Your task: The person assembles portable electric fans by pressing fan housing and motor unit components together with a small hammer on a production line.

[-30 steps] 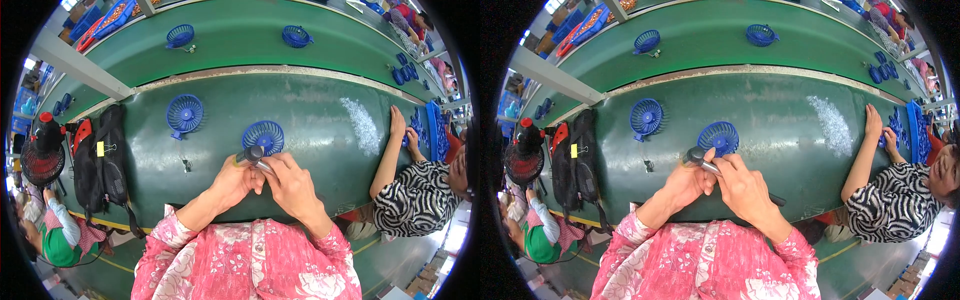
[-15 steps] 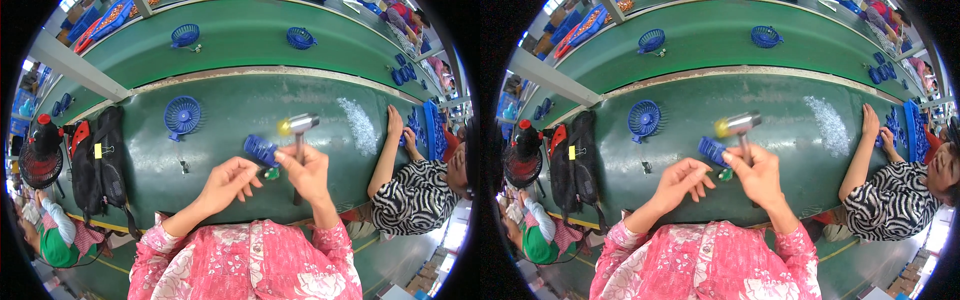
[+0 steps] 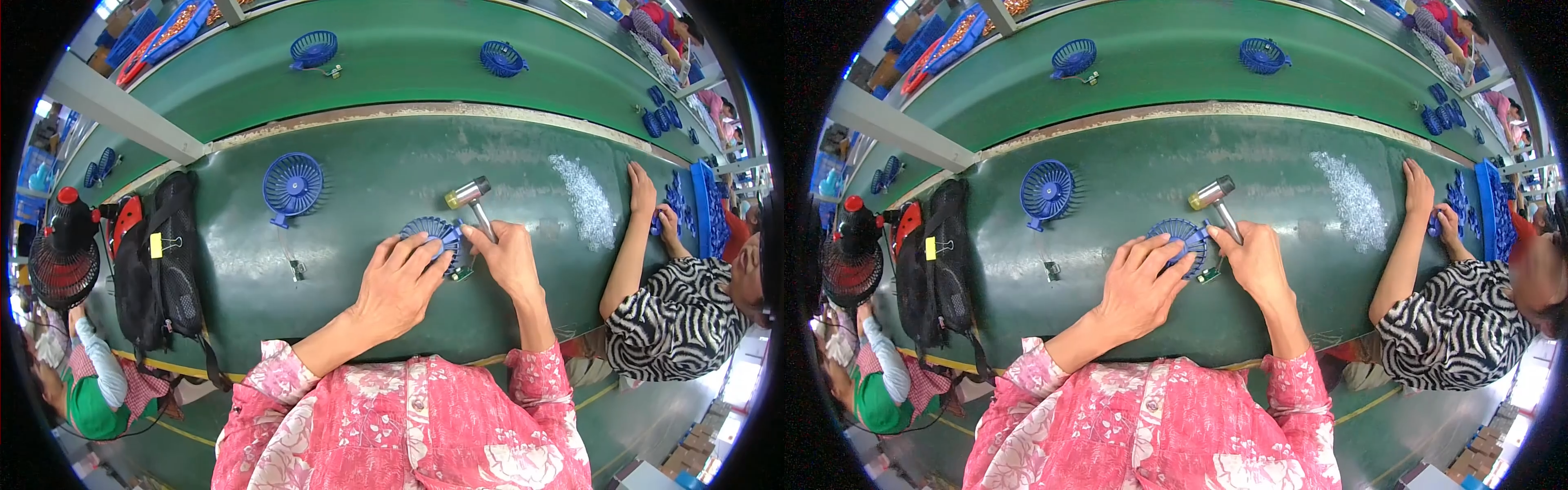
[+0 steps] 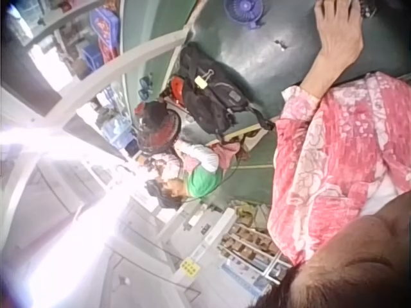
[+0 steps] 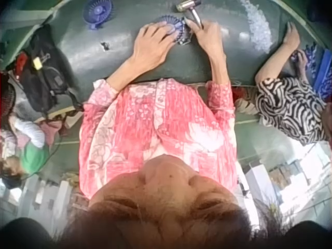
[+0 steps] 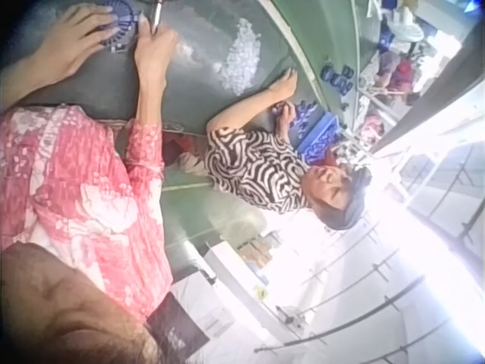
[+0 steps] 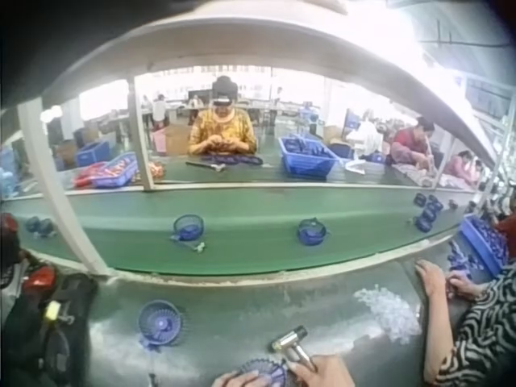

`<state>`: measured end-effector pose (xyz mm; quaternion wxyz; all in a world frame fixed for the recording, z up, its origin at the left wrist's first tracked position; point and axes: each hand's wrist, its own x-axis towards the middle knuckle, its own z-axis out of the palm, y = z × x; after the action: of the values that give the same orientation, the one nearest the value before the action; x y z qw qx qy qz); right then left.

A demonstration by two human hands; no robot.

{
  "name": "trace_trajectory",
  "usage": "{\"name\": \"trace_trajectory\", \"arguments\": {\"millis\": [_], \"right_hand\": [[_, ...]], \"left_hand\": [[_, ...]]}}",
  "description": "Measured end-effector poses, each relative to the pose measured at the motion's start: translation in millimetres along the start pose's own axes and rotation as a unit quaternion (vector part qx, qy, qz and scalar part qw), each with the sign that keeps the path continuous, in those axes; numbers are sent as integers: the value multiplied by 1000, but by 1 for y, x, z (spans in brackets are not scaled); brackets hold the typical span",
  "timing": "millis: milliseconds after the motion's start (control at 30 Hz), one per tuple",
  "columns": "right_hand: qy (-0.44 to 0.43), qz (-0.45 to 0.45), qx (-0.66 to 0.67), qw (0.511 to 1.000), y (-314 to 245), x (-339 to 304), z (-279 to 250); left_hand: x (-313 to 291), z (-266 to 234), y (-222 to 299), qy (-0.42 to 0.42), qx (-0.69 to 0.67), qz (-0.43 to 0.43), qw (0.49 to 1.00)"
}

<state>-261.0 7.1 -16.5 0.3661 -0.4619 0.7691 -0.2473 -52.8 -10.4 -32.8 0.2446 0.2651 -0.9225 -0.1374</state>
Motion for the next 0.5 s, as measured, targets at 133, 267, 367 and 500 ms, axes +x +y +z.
{"name": "trace_trajectory", "arguments": {"millis": [133, 267, 367, 500], "right_hand": [[49, -60, -87, 993, 7, -10, -3], [158, -99, 86, 979, 5, -35, -10], [229, -165, 33, 959, 3, -58, -13], [169, -244, -85, 951, 28, -56, 8]], "left_hand": [[3, -2, 2, -16, -14, -19, 1000], [2, 0, 3, -15, -1, -14, 1000], [2, 0, 3, -16, 23, -18, 999], [4, 0, 6, -20, 13, -15, 1000]]}}
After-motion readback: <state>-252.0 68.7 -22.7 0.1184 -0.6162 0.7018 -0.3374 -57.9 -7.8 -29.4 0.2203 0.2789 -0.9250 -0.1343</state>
